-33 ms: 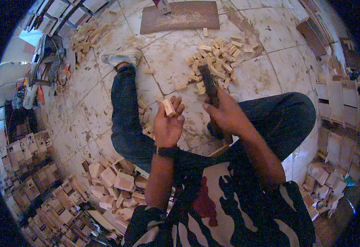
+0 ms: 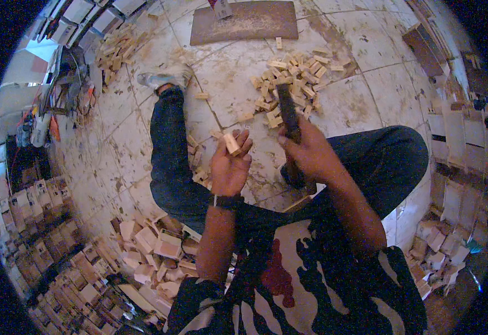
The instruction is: The person sits on the floor and uses pliers to trim small wooden blocks one at a time. They pick up each block, clip off small pieces, and place the trimmed block back on the floor among other pieces.
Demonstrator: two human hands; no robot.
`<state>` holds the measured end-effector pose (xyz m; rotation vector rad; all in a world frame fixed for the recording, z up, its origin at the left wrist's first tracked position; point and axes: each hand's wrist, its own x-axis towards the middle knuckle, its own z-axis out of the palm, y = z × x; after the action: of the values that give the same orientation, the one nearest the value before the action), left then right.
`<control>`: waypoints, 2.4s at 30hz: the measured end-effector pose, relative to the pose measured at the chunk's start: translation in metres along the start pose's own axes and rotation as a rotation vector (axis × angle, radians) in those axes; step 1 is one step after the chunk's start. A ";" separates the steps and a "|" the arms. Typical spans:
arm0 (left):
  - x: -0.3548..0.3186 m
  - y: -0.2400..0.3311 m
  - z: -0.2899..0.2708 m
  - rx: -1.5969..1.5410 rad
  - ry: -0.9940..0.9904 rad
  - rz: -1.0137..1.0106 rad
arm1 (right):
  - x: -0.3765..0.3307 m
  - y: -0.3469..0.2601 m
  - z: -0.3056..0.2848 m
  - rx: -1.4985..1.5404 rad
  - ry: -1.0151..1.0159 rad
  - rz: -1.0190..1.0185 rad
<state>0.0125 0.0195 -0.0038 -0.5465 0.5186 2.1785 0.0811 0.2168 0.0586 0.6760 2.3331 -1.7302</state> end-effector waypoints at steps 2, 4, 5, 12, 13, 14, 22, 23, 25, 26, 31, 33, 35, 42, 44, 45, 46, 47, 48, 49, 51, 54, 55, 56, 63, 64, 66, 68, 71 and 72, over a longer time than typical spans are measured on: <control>0.027 -0.009 -0.003 0.172 0.274 -0.002 | 0.001 -0.002 -0.012 0.108 0.055 0.029; 0.049 -0.022 -0.004 1.984 0.098 0.337 | 0.006 -0.006 -0.023 0.185 0.136 -0.019; 0.067 -0.034 -0.004 1.706 0.143 0.324 | 0.006 -0.010 -0.028 0.199 0.189 -0.057; 0.130 0.010 -0.110 1.814 0.573 0.620 | 0.003 -0.031 -0.039 0.398 0.229 0.098; 0.120 0.028 -0.133 1.772 0.705 0.476 | 0.002 -0.032 -0.037 0.432 0.243 0.116; 0.111 0.044 -0.153 1.814 0.770 0.491 | 0.005 -0.031 -0.037 0.405 0.219 0.096; 0.103 0.085 -0.218 1.861 1.419 0.325 | 0.011 -0.026 -0.032 0.278 0.140 0.200; 0.111 0.090 -0.226 1.834 1.400 0.387 | 0.010 -0.027 -0.032 0.314 0.136 0.191; 0.121 0.103 -0.246 1.797 1.336 0.431 | 0.009 -0.027 -0.031 0.373 0.136 0.206; 0.123 0.110 -0.255 1.810 1.287 0.356 | 0.009 -0.027 -0.029 0.376 0.141 0.178; 0.114 0.110 -0.264 2.190 1.115 0.384 | 0.014 -0.023 -0.024 0.319 0.106 0.208; 0.108 0.101 -0.251 2.348 1.079 0.476 | 0.014 -0.022 -0.023 0.316 0.067 0.245; 0.105 0.098 -0.240 2.364 1.037 0.460 | 0.013 -0.023 -0.022 0.321 0.063 0.239; 0.120 0.114 -0.260 1.906 0.936 0.686 | 0.012 -0.021 -0.020 0.294 0.115 0.146; 0.122 0.115 -0.268 1.943 0.911 0.699 | 0.013 -0.019 -0.020 0.267 0.110 0.146; 0.120 0.113 -0.269 2.028 0.946 0.625 | 0.013 -0.017 -0.021 0.259 0.101 0.155; 0.116 0.110 -0.269 2.110 0.983 0.548 | 0.013 -0.016 -0.021 0.250 0.088 0.164; 0.110 0.108 -0.265 2.189 1.023 0.473 | 0.013 -0.015 -0.020 0.233 0.092 0.155; 0.103 0.105 -0.260 2.271 1.035 0.382 | 0.014 -0.015 -0.019 0.218 0.095 0.145; 0.097 0.102 -0.252 2.351 1.045 0.288 | 0.014 -0.014 -0.019 0.193 0.104 0.132; 0.084 0.098 -0.235 2.403 1.004 0.189 | 0.016 -0.014 -0.016 0.264 0.094 0.115; 0.076 0.097 -0.211 2.303 0.949 0.154 | 0.015 -0.015 -0.015 0.320 0.084 0.170; 0.076 0.096 -0.207 2.253 0.983 0.119 | 0.015 -0.015 -0.014 0.334 0.080 0.202; 0.077 0.095 -0.205 2.201 1.018 0.082 | 0.014 -0.015 -0.014 0.327 0.079 0.187; 0.090 0.106 -0.241 2.185 0.937 0.240 | 0.018 -0.003 -0.012 0.156 0.112 0.101; 0.092 0.109 -0.246 2.054 0.933 0.255 | 0.018 -0.001 -0.012 0.108 0.127 0.081; 0.095 0.115 -0.252 1.939 0.926 0.300 | 0.019 0.004 -0.010 0.100 0.120 0.104; 0.099 0.118 -0.254 1.887 0.924 0.338 | 0.021 0.008 -0.007 0.092 0.125 0.083; 0.102 0.120 -0.256 1.865 0.962 0.380 | 0.021 0.012 -0.005 0.108 0.111 0.019; 0.103 0.120 -0.258 1.862 0.981 0.394 | 0.021 0.012 -0.006 0.132 0.091 0.015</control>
<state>-0.0883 -0.1246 -0.2500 -0.3120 2.7649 0.6823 0.0683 0.2307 0.0415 0.8085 2.2800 -1.8980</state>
